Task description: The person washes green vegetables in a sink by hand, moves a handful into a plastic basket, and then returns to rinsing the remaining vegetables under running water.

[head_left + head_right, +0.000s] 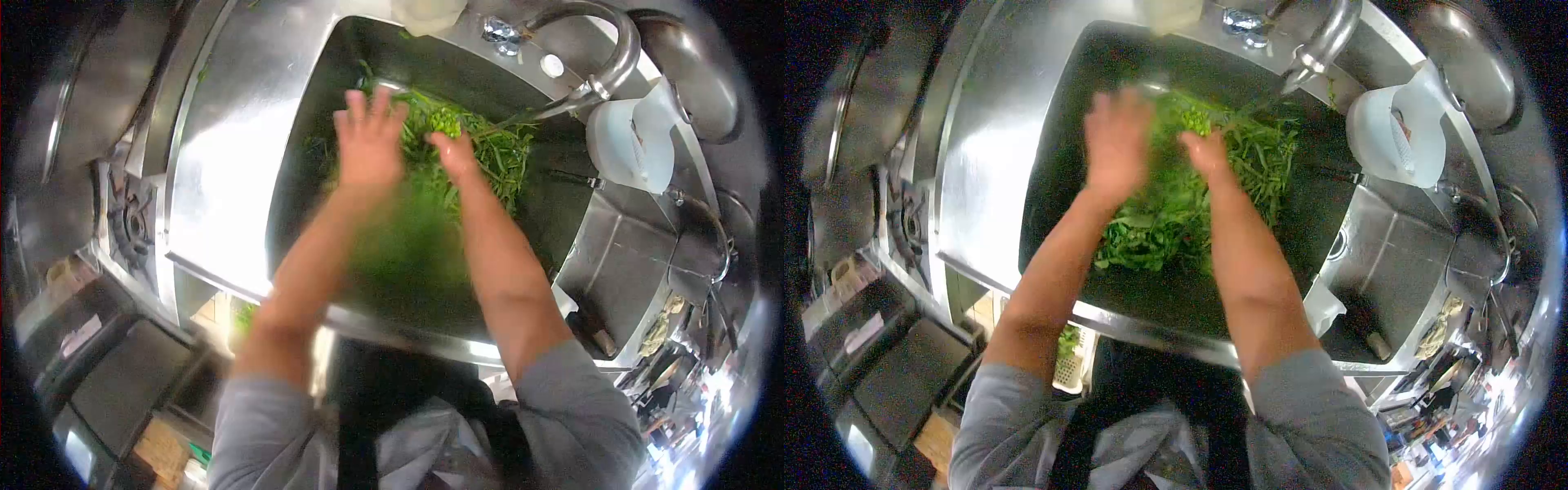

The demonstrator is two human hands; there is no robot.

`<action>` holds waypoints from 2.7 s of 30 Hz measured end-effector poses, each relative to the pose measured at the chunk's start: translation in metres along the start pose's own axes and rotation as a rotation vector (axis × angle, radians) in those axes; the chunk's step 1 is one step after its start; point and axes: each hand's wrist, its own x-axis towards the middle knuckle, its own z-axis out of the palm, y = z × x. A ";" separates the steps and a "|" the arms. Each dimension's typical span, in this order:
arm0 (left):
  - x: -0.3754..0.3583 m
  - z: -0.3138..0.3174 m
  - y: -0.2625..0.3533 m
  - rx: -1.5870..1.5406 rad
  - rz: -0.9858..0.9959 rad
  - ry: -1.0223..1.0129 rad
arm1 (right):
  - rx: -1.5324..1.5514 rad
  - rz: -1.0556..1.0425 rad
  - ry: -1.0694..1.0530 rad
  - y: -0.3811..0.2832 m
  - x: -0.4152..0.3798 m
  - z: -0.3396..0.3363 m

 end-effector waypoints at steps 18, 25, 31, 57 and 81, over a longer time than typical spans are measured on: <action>0.021 0.256 -0.083 -1.153 -0.622 -0.852 | 0.419 -0.339 0.189 -0.061 -0.143 -0.139; 0.031 0.002 0.002 -1.174 -0.035 -0.462 | 0.023 -0.365 0.173 -0.110 -0.141 -0.133; 0.053 -0.025 0.020 -1.473 0.172 -0.374 | 0.101 -0.456 0.060 -0.155 -0.133 -0.105; 0.035 -0.045 0.116 -2.059 -0.344 -0.399 | -0.003 -0.424 0.037 -0.069 -0.177 -0.133; 0.055 -0.066 0.087 -1.496 -0.167 -0.559 | -0.068 -0.297 -0.029 -0.053 -0.193 -0.170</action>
